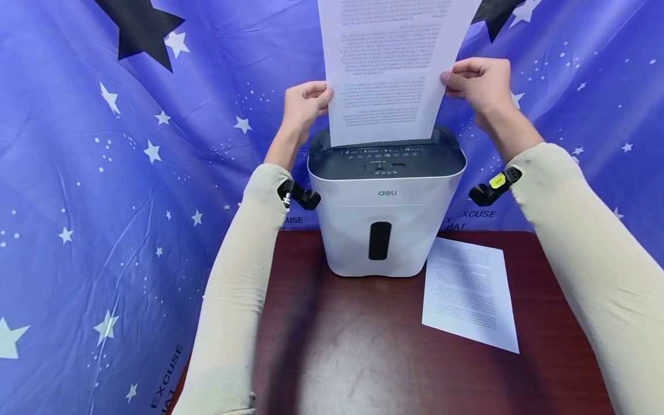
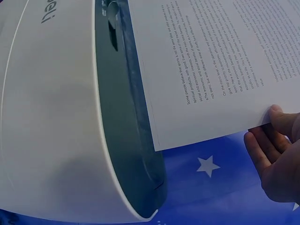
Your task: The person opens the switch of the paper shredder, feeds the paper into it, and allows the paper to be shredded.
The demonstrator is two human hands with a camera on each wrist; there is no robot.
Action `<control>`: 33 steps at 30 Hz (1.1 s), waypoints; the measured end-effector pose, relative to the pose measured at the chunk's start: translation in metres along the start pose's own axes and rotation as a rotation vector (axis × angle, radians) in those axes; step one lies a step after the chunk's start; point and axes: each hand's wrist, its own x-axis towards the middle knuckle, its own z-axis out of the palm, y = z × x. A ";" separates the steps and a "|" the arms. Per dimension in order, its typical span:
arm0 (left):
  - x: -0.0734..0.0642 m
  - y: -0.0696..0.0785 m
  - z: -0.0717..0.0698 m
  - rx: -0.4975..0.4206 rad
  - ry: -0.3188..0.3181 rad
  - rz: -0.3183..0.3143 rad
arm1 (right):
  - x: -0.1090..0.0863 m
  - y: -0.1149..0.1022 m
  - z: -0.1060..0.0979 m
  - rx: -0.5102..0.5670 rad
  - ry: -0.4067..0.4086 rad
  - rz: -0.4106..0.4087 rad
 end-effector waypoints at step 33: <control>-0.001 -0.010 -0.003 0.086 -0.034 -0.020 | -0.006 0.010 -0.002 0.060 0.039 0.150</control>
